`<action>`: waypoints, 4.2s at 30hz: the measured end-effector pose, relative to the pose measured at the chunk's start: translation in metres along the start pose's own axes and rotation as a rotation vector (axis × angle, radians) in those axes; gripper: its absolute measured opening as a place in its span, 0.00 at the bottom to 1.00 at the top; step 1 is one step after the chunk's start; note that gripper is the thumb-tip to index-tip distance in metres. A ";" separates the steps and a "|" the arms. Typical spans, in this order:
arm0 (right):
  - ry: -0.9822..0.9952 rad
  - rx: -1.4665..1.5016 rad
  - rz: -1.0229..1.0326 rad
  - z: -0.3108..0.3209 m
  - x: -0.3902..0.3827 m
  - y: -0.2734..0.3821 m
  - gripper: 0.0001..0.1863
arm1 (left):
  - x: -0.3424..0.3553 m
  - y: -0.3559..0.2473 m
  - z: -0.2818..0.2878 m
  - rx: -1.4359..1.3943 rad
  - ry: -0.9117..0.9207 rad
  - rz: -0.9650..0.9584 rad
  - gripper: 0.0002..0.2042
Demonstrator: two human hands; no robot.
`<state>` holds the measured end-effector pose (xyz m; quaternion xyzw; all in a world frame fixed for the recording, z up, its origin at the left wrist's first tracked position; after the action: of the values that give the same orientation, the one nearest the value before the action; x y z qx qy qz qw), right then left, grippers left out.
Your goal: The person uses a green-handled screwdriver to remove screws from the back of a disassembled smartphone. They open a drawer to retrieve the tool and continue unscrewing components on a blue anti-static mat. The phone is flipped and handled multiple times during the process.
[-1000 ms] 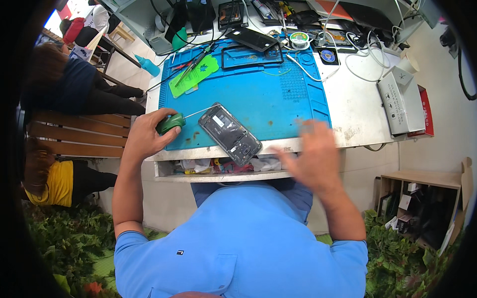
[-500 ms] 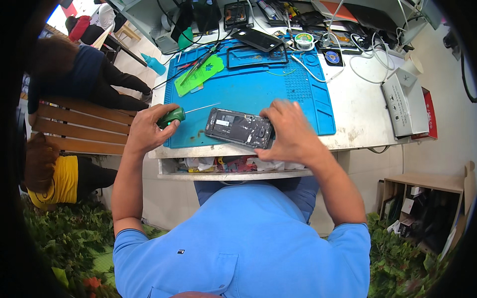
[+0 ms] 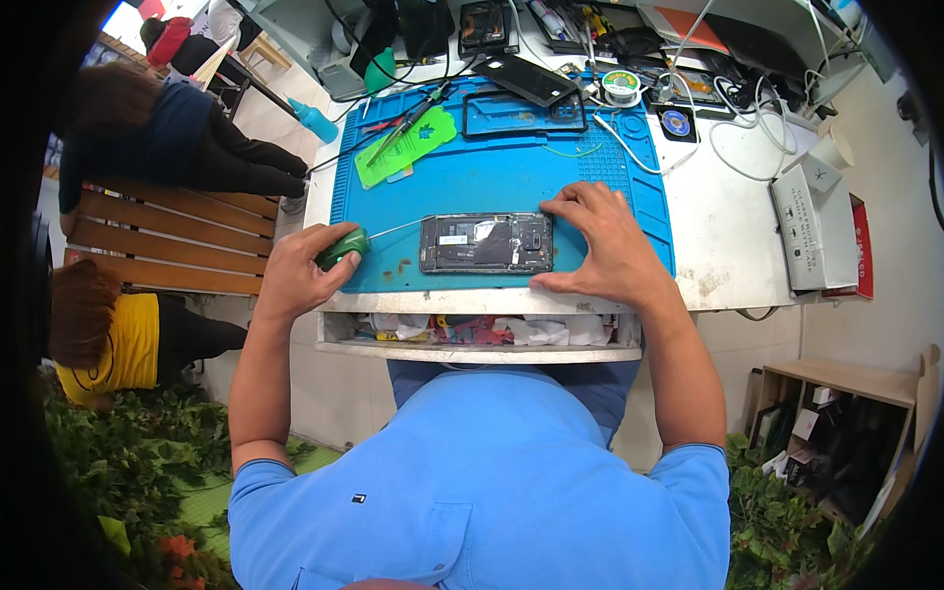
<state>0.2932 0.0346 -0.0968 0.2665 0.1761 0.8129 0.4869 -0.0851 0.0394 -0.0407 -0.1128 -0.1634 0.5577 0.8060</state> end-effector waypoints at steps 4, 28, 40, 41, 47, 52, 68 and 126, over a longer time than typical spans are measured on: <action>-0.031 0.035 0.016 0.000 0.001 -0.001 0.45 | 0.000 0.001 0.000 -0.019 -0.012 -0.010 0.20; -0.077 0.062 0.041 0.002 0.000 -0.002 0.43 | 0.016 0.004 0.005 -0.064 0.015 -0.014 0.19; -0.085 0.064 0.029 0.002 0.000 -0.003 0.44 | 0.014 0.005 -0.003 -0.032 0.066 -0.023 0.20; -0.088 0.063 0.029 0.002 0.000 -0.003 0.44 | 0.015 0.005 -0.003 -0.031 0.066 -0.033 0.20; -0.079 0.062 0.021 0.002 0.000 -0.003 0.43 | 0.017 0.005 -0.006 -0.030 0.085 -0.040 0.20; -0.077 0.062 0.018 0.002 0.000 -0.004 0.43 | 0.021 0.004 -0.009 -0.038 0.107 -0.029 0.20; -0.067 0.067 0.006 0.001 0.000 -0.005 0.43 | 0.028 -0.005 -0.015 -0.087 0.127 -0.037 0.20; -0.065 0.086 0.029 -0.003 -0.001 -0.008 0.46 | 0.036 -0.017 -0.029 -0.108 0.129 -0.064 0.19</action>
<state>0.2975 0.0373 -0.1035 0.3162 0.1908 0.8025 0.4686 -0.0478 0.0670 -0.0560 -0.1865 -0.1445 0.5135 0.8250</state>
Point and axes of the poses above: each hand's wrist, its own x-axis towards the middle knuckle, its own z-axis out of the back of the hand, y = z × x, the point moved 8 cm from there along x, towards the middle knuckle, and after that the axes turned 4 degrees about -y, right-handed, at the moved point
